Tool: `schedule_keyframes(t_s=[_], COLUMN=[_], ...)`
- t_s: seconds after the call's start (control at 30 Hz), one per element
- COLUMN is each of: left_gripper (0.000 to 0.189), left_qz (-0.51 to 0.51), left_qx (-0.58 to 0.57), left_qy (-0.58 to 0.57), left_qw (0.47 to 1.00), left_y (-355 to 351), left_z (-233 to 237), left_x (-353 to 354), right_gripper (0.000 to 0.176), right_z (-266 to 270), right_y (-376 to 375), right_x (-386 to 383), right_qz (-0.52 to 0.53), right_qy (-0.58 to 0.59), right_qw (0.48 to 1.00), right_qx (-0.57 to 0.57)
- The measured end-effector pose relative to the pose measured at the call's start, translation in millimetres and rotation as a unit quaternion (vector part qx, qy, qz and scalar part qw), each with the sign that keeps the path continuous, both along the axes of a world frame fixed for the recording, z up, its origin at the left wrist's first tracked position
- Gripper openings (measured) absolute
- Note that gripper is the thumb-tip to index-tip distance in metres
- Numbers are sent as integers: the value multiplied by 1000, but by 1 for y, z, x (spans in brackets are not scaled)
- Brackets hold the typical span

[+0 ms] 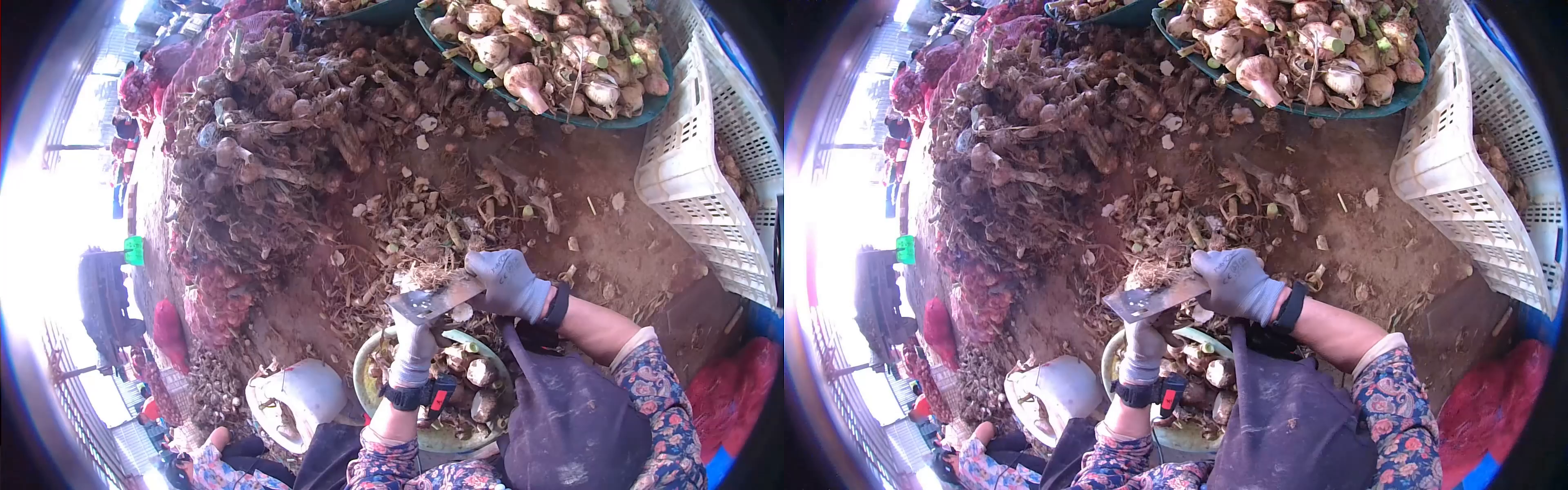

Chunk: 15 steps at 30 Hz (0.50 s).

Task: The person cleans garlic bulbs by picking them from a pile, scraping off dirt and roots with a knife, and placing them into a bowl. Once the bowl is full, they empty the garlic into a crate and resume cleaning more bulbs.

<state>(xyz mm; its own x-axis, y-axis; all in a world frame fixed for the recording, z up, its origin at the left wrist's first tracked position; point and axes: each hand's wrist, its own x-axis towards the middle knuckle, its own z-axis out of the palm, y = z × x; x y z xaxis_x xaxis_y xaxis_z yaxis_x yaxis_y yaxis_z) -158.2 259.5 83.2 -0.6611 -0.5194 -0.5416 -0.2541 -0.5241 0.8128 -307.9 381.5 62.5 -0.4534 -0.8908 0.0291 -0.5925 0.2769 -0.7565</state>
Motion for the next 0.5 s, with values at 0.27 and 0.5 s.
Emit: schedule_keyframes(t_s=[0.27,0.5], left_gripper=[41,41], left_qz=[-109,-103], left_qx=[-127,-11], left_qy=[66,41], left_qw=[984,994], left_y=[1,-14], left_z=[58,26], left_x=[13,3], right_gripper=[22,24], right_z=[-35,36], right_y=[29,11], right_x=[-50,7], right_qz=[-290,-3], right_qy=[71,65], right_qw=[953,988], right_qx=[55,-139])
